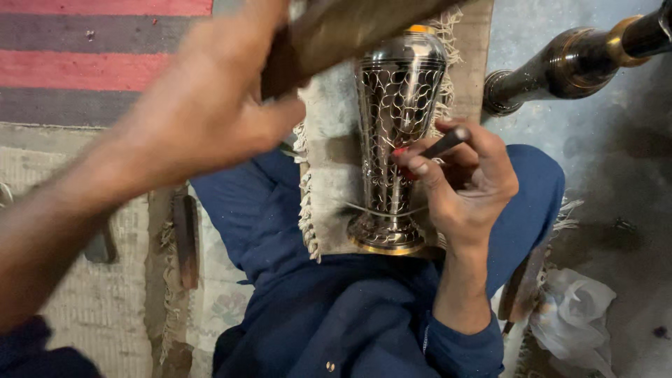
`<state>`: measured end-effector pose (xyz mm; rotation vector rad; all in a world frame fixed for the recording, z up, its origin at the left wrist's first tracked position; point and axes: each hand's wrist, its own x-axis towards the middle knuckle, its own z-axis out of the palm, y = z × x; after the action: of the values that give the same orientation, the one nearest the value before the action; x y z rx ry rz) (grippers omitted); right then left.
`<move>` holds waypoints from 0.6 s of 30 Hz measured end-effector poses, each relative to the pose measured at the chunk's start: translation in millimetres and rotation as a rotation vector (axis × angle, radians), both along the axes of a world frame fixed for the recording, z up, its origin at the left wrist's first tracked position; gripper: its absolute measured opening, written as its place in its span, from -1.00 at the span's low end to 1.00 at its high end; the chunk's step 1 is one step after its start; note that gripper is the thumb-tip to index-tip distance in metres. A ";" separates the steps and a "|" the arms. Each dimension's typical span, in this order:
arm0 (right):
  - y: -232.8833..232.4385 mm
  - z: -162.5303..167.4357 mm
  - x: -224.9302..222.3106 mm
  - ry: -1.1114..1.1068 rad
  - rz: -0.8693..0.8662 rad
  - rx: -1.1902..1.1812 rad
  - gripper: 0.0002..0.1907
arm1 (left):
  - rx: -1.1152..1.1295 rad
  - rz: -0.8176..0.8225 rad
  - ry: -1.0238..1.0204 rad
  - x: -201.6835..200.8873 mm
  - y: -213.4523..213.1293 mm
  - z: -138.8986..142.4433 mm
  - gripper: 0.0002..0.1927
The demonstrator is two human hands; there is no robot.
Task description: The person sits on the floor with a brass vase on a cloth pad and engraves a pattern into its surface, holding a chisel against the metal and striking it with a wooden mallet, repositioning the chisel and rotating the vase to work on different areas.
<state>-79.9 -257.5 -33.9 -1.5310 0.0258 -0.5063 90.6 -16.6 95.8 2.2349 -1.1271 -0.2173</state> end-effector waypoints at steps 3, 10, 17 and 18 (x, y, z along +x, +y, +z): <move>1.7 -0.3 -0.3 -0.011 -0.004 -0.001 -0.61 | 0.159 -0.028 -0.106 3.9 -11.1 27.0 -0.51; 4.4 2.2 1.3 0.000 -0.015 -0.016 -0.64 | 0.224 -0.224 -0.429 -2.5 -17.3 48.9 -0.27; 6.0 6.7 1.9 0.015 -0.013 -0.004 -0.65 | 0.348 -0.187 -0.466 -5.7 -23.7 51.8 -0.40; 5.7 7.3 2.0 0.015 -0.008 -0.009 -0.66 | 0.292 -0.181 -0.388 -4.5 -23.7 52.7 -0.38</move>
<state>-77.8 -251.8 -26.6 -1.5438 0.0415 -0.5015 86.1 -40.4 148.5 2.5002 -1.5945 -0.0198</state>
